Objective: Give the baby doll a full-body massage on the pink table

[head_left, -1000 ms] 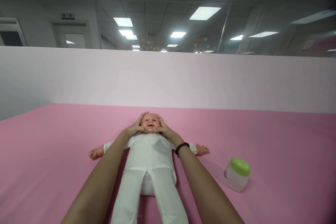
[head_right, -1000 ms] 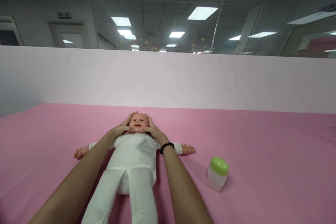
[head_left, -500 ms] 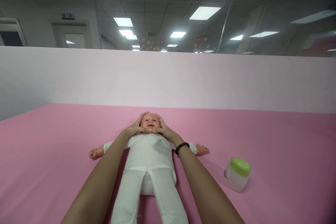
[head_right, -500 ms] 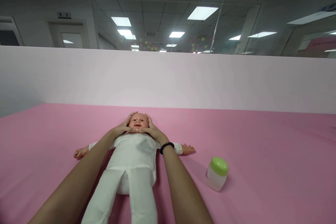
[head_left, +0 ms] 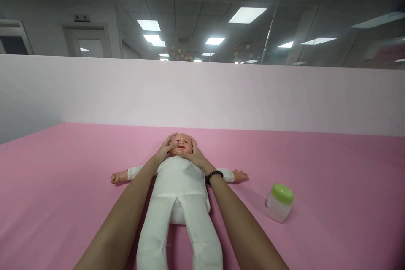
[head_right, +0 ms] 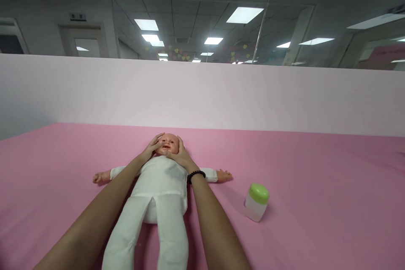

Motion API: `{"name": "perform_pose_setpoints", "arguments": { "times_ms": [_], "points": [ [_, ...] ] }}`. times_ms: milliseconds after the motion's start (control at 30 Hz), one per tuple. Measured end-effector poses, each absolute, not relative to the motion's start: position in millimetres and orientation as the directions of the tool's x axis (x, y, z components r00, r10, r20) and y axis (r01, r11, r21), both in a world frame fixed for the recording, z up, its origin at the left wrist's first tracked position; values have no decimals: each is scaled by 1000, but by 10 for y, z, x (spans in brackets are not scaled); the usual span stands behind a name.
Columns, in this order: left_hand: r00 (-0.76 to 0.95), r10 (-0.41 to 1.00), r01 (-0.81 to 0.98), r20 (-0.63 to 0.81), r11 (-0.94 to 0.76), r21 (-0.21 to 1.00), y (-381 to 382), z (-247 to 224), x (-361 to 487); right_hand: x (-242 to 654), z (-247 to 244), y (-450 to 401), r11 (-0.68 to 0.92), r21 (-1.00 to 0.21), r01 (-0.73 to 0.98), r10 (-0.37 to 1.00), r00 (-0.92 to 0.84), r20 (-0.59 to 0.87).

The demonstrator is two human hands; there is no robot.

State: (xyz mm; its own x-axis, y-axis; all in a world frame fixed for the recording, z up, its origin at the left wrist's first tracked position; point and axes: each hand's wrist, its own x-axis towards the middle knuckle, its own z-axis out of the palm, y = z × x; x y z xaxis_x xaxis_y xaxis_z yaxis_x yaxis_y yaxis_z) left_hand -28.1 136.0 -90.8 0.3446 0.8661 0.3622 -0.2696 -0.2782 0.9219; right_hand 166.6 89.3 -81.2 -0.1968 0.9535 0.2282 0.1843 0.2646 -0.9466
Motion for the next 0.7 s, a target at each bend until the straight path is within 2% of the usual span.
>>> {"name": "perform_pose_setpoints", "arguments": {
  "times_ms": [100,167,267,333,400,533,700],
  "points": [
    [213,868,-199,449,-411,889,1286,-905,-281,1637,-822,820,332,-877,349,943,-87,322],
    [84,851,-50,519,-516,855,1171,-886,-266,1618,-780,727,327,-801,502,933,-35,359],
    [-58,804,196,591,-572,797,951,-866,-241,1595,-654,548,226,-608,761,942,-11,336],
    [-102,787,273,608,-566,778,807,-875,-258,1598,-564,427,155,-464,872,952,-7,305],
    [-82,788,315,611,-561,766,673,-899,-321,1628,-500,315,120,-374,920,962,-14,272],
    [99,803,424,587,-568,705,401,-949,-551,1764,-495,87,88,-308,947,984,-34,175],
    [226,791,585,568,-577,571,100,-980,-797,1917,-620,-247,72,-205,976,968,-19,250]
  ]
}}
